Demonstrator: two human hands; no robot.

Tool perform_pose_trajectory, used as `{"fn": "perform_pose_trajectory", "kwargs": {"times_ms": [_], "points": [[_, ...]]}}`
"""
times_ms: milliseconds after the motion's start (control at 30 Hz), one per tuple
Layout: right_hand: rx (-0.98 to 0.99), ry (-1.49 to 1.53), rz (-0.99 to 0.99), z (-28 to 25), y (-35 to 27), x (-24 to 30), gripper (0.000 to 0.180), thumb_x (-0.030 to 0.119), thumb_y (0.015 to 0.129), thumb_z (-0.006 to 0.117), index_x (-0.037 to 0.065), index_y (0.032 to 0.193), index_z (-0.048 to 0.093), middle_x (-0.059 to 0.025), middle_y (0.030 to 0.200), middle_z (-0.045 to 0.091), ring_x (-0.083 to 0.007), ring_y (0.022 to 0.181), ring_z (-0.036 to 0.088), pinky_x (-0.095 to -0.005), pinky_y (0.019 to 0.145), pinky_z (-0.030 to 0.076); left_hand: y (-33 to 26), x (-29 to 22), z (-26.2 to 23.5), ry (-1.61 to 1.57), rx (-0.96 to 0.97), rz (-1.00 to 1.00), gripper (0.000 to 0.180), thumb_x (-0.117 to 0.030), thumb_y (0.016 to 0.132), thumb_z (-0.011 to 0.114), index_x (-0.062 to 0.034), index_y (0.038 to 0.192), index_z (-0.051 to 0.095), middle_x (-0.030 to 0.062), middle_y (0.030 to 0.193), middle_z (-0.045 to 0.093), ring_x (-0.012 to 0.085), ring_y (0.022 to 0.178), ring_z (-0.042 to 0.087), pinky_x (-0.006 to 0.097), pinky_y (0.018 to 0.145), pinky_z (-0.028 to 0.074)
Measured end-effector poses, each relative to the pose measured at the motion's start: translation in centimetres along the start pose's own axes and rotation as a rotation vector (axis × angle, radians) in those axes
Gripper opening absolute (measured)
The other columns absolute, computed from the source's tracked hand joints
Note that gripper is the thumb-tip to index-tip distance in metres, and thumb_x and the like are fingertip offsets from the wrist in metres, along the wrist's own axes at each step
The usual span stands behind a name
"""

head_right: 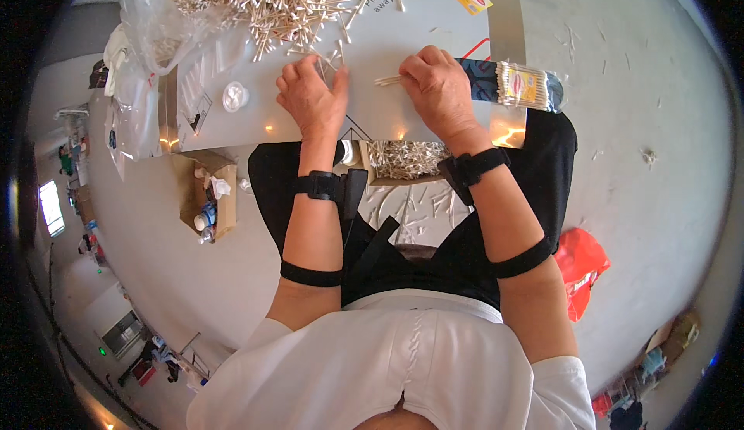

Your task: Packing cotton swabs into small plastic bags.

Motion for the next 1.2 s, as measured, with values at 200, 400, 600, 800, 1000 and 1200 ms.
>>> {"fn": "perform_pose_trajectory", "kwargs": {"times_ms": [200,400,600,800,1000,1200], "points": [[0.002,0.047,-0.03,0.1,-1.0,0.2,0.009,0.007,0.075,0.07,0.009,0.082,0.066,-0.0064,0.083,0.06,-0.0299,0.085,0.061,-0.0415,0.076,0.05,-0.4,-4.1,1.4,-0.153,-0.094,0.265,0.025,-0.004,0.077,0.065,-0.0081,0.101,0.059,0.0099,0.1,0.056,0.0329,0.098,0.053,0.047,0.079,0.042],[-0.081,0.006,-0.052,-0.4,-1.6,0.2,0.012,0.007,0.072,0.073,0.007,0.081,0.064,-0.0069,0.084,0.059,-0.0306,0.083,0.06,-0.042,0.075,0.05,-1.4,-7.9,2.5,-0.346,0.036,0.488,0.032,0.002,0.069,0.062,-0.007,0.1,0.059,0.0094,0.097,0.058,0.0328,0.097,0.054,0.047,0.081,0.042],[-0.179,0.121,0.089,-1.1,-2.6,-0.5,0.036,0.006,0.068,0.076,0.005,0.1,0.061,-0.0126,0.1,0.058,-0.0346,0.096,0.058,-0.0429,0.084,0.05,1.3,-1.3,0.0,-0.267,-0.139,0.304,0.047,0.008,0.063,0.057,-0.0086,0.107,0.062,0.0099,0.11,0.06,0.0331,0.107,0.054,0.046,0.09,0.042],[-0.129,0.122,0.152,-0.9,-2.7,-1.0,0.044,0.006,0.069,0.075,0.004,0.11,0.06,-0.0157,0.113,0.056,-0.0367,0.106,0.058,-0.0419,0.092,0.05,3.2,2.5,0.5,-0.049,-0.105,0.211,0.024,-0.002,0.076,0.07,-0.0109,0.097,0.064,0.0079,0.1,0.06,0.0329,0.099,0.055,0.043,0.085,0.044],[-0.114,0.093,0.104,-0.6,-2.6,-0.6,0.043,0.006,0.069,0.075,0.004,0.109,0.06,-0.0158,0.114,0.057,-0.0366,0.105,0.058,-0.0421,0.091,0.05,5.6,-0.3,2.5,-0.156,-0.146,0.268,0.013,-0.002,0.075,0.069,-0.0096,0.083,0.062,0.0086,0.088,0.061,0.0332,0.092,0.056,0.045,0.08,0.045],[-0.14,0.093,0.104,-0.9,-2.7,-0.9,0.042,0.006,0.068,0.075,0.003,0.108,0.061,-0.0161,0.112,0.057,-0.0366,0.104,0.058,-0.042,0.09,0.05,3.3,-5.9,3.2,-0.338,0.079,0.414,0.013,0.003,0.073,0.063,-0.0062,0.083,0.063,0.0126,0.087,0.062,0.0352,0.089,0.056,0.046,0.08,0.046]]}}
Point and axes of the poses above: each hand's wrist, its own y-axis towards the middle knuckle, its own z-axis out of the palm, x = y × z, the point moved 6 cm from there along y, towards the middle knuckle
